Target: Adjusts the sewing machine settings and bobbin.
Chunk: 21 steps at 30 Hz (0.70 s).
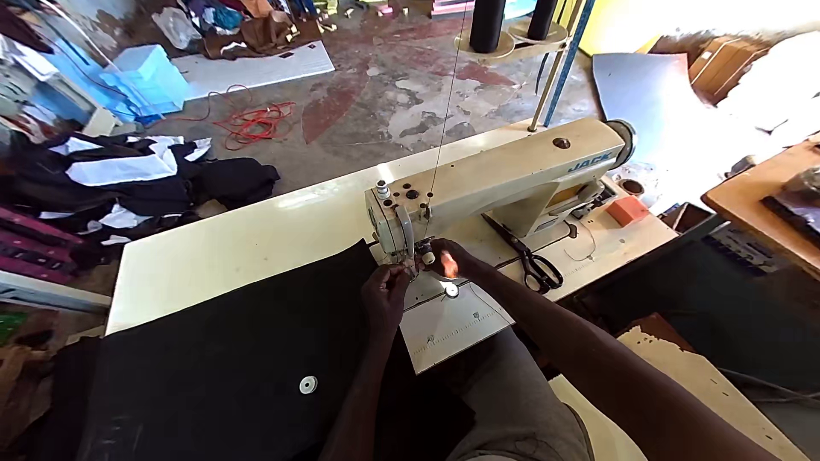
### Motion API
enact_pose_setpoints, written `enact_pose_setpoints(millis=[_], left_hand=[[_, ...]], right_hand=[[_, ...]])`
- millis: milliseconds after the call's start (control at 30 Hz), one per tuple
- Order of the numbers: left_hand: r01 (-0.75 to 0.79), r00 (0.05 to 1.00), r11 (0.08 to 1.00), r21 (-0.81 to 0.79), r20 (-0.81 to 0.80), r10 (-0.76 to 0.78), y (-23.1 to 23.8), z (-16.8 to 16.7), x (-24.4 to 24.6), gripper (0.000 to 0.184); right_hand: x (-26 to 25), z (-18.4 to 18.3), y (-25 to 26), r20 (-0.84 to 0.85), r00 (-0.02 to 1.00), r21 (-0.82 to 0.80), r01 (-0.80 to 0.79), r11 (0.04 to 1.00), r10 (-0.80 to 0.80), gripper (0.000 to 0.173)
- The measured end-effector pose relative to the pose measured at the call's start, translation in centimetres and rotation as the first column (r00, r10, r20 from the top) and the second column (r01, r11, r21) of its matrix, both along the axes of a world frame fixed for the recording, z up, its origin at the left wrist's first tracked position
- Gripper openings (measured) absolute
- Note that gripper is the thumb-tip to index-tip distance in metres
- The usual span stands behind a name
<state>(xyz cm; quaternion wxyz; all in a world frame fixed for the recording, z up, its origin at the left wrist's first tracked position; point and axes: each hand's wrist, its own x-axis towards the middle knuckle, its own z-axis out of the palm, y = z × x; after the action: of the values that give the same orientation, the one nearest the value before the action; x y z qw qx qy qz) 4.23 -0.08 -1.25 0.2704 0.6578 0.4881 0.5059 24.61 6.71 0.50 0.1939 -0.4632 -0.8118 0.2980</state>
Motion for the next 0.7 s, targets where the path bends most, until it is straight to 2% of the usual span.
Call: enact_pose_setpoints(millis=[133, 233, 333, 433, 500, 600, 700], left_hand=[[0.129, 0.986, 0.992, 0.018, 0.1, -0.13, -0.9, 1.9, 0.3, 0.011], [0.147, 0.985, 0.989, -0.028, 0.094, -0.144, -0.9, 2.2, -0.2, 0.01], [0.074, 0.996, 0.974, -0.214, -0.032, -0.083, -0.4, 1.6, -1.0, 0.016], [-0.021, 0.981, 0.972, -0.233, -0.193, -0.025, 0.0, 1.3, -1.5, 0.017], [0.007, 0.989, 0.986, -0.169, -0.142, -0.031, -0.4, 1.6, -1.5, 0.014], [0.123, 0.991, 0.989, -0.086, 0.059, -0.119, -1.5, 2.3, -1.5, 0.01], [0.107, 0.983, 0.989, -0.098, 0.161, -0.09, -2.8, 3.3, -1.2, 0.016]], right_hand=[[-0.4, 1.1, -0.4, 0.052, 0.998, -0.038, 0.027, 0.999, -0.025, 0.018], [-0.4, 1.4, -0.5, 0.059, 0.998, -0.052, 0.03, 0.998, -0.027, 0.017], [-0.3, 1.4, -0.4, 0.055, 0.998, -0.038, 0.026, 0.999, -0.024, 0.017], [-0.2, 1.0, -0.5, 0.0, 1.0, 0.003, 0.011, 1.0, -0.011, 0.016], [0.2, 0.9, -0.6, -0.057, 0.998, 0.023, -0.01, 1.0, 0.012, 0.015], [1.3, 0.5, -0.2, -0.116, 0.993, -0.004, -0.011, 1.0, 0.011, 0.014], [2.2, 0.2, -0.1, 0.053, 0.998, -0.001, 0.029, 1.0, -0.029, 0.013]])
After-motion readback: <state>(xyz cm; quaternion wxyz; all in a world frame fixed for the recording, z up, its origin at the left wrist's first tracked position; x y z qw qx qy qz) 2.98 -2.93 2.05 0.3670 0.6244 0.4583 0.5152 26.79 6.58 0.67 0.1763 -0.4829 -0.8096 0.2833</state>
